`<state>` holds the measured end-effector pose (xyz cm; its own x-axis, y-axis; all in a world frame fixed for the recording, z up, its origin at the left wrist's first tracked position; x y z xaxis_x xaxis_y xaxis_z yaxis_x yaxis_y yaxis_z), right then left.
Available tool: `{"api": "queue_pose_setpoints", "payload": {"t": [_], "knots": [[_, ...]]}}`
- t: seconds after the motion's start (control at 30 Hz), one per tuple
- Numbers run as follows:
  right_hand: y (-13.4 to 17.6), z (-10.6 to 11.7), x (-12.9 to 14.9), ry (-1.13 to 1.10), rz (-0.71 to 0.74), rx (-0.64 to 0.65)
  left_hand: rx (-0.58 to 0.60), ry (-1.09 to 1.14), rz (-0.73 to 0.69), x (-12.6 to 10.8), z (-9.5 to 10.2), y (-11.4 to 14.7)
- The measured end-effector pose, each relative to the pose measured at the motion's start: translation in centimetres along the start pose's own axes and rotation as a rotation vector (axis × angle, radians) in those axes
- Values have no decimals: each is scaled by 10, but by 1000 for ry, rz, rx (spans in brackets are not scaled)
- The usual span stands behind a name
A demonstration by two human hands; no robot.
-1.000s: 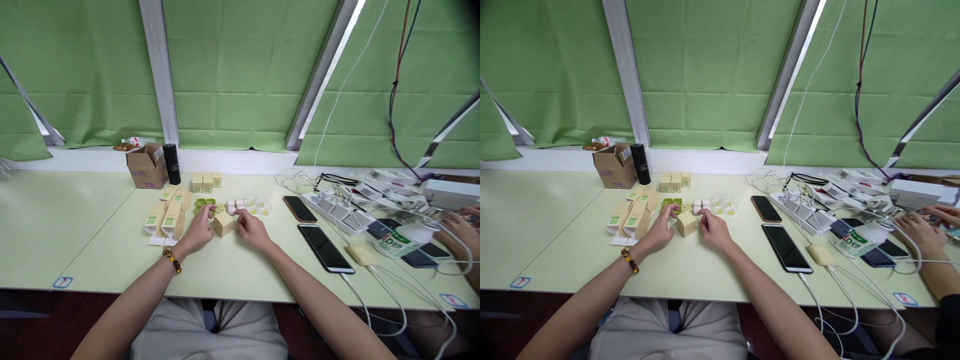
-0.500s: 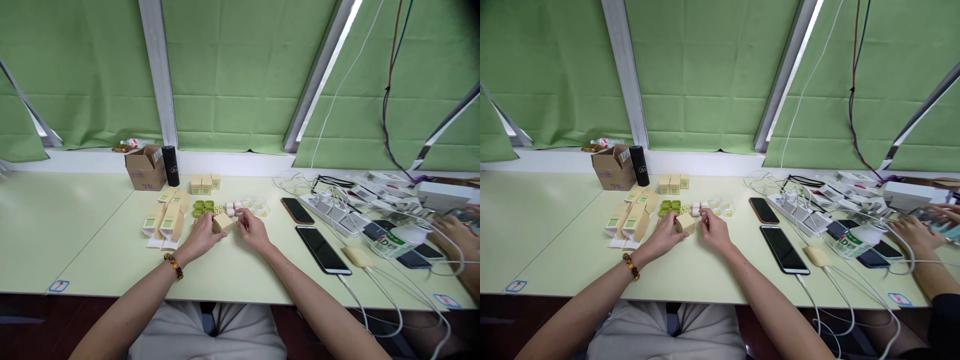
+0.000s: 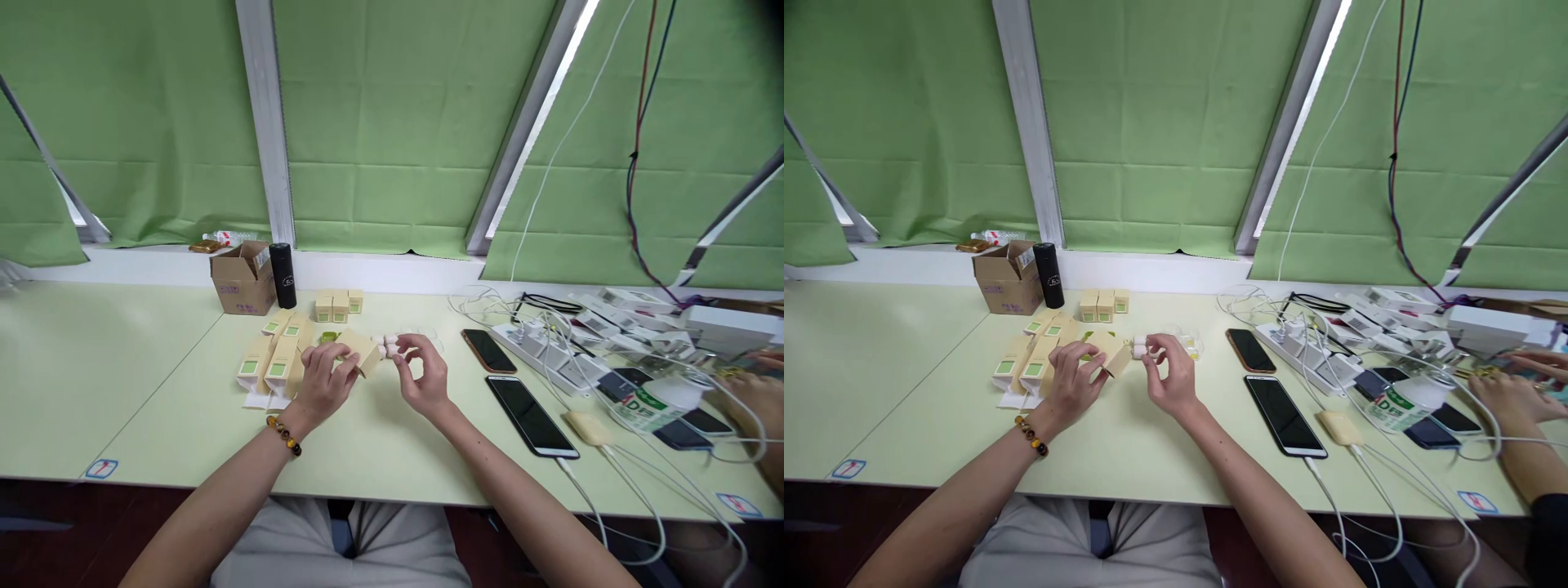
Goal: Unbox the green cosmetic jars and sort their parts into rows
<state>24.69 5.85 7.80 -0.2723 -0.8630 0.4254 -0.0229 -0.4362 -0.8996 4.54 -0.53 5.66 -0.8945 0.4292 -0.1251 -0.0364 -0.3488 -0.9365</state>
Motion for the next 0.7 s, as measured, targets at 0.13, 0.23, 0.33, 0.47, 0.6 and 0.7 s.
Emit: {"api": "queue_pose_setpoints", "payload": {"t": [0.13, 0.23, 0.33, 0.47, 0.6, 0.7], "knots": [[2, -14, 24, -33, 123, 123, 9, -26, -7, 0, -3, 6], [11, -24, 33, -40, 182, 152, 7, -39, -1, 1, -3, 6], [22, -31, 31, -68, 134, 133, 17, -20, -25, 0, -4, 6], [33, -34, 26, -75, 53, 150, 63, 34, -6, 2, -8, 8], [37, -33, 20, -65, 11, 163, 111, 75, -47, -1, -14, 7], [38, -33, 16, -62, -16, 174, 110, 27, -134, -7, -12, 3]]}}
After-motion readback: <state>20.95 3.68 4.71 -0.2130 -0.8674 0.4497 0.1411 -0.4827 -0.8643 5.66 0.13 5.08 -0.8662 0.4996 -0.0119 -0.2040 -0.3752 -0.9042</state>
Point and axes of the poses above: each hand's wrist, its own y-axis away from the middle knuckle, its own z-axis out of the back of the hand, x = y × z, the point moved 6 cm from there along -y, towards the middle knuckle, and after that the axes turned 13 degrees about -x, right-handed, at the moved point
